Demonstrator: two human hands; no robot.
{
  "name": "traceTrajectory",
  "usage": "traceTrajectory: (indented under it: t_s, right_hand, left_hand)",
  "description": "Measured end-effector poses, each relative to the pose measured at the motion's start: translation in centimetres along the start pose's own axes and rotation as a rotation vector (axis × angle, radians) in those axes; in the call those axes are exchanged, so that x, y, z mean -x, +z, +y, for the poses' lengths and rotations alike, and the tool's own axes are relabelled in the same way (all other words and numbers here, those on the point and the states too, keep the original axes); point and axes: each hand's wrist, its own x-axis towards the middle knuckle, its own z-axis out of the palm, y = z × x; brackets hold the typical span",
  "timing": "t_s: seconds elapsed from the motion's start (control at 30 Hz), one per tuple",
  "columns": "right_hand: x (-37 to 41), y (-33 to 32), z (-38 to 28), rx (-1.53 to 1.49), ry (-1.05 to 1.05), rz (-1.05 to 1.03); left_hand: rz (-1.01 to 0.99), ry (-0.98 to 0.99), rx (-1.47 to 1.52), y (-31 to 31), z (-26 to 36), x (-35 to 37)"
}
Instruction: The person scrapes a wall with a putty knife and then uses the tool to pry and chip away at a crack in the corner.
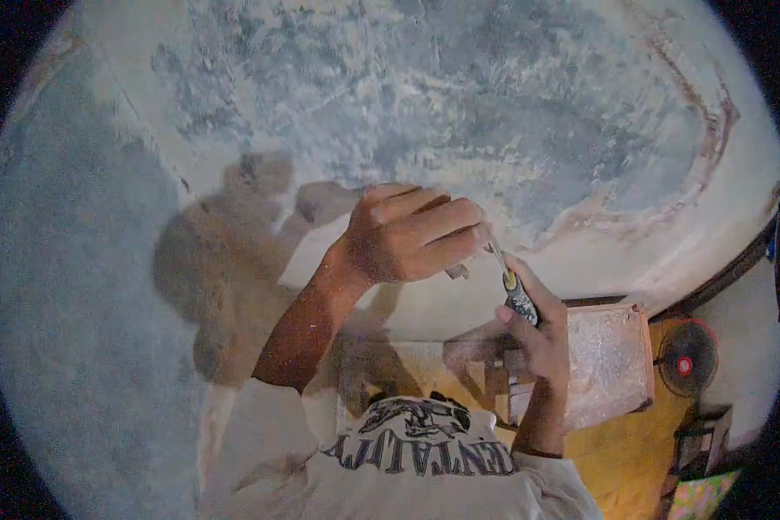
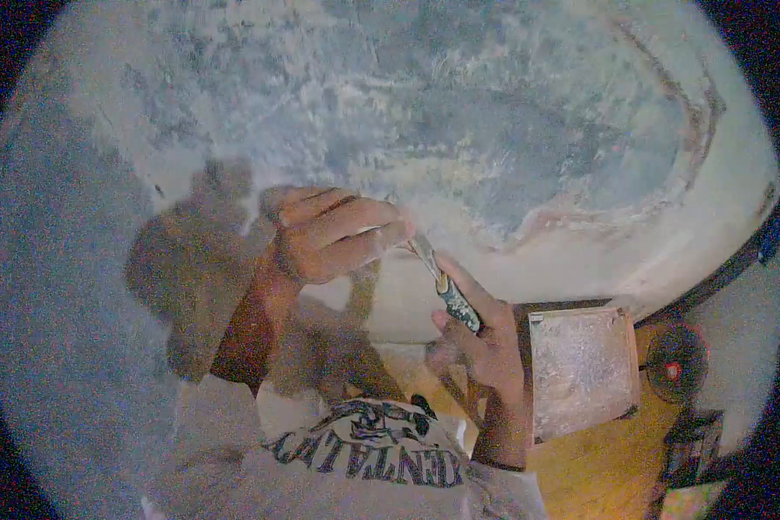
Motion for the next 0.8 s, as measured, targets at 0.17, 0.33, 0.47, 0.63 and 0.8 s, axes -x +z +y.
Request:
traceTrajectory:
  t_s: [0.17, 0.33, 0.47, 0.63, 0.8]
  right_hand:
    - [1.4, -1.8, 2.7, -0.102, 0.166, -0.148]
    - [1.3, -2.4, 5.8, -0.189, 0.175, -0.300]
    - [2.1, -2.3, 8.2, -0.322, 0.458, -0.494]
    - [2.5, -1.8, 8.7, -0.172, 0.484, -0.583]
    - [2.4, -0.5, 11.4, 0.002, 0.263, -0.556]
  left_hand:
    - [-0.024, -0.192, 0.063, 1.9, 3.6, 2.4]
    - [-0.060, -0.508, 0.060, 1.7, 7.9, 5.3]
    - [-0.052, -0.711, 0.020, 2.0, 12.0, 9.2]
    - [0.025, -0.981, -0.025, 2.8, 15.7, 12.3]
    - [0.118, -1.242, -0.026, 3.0, 17.5, 13.7]
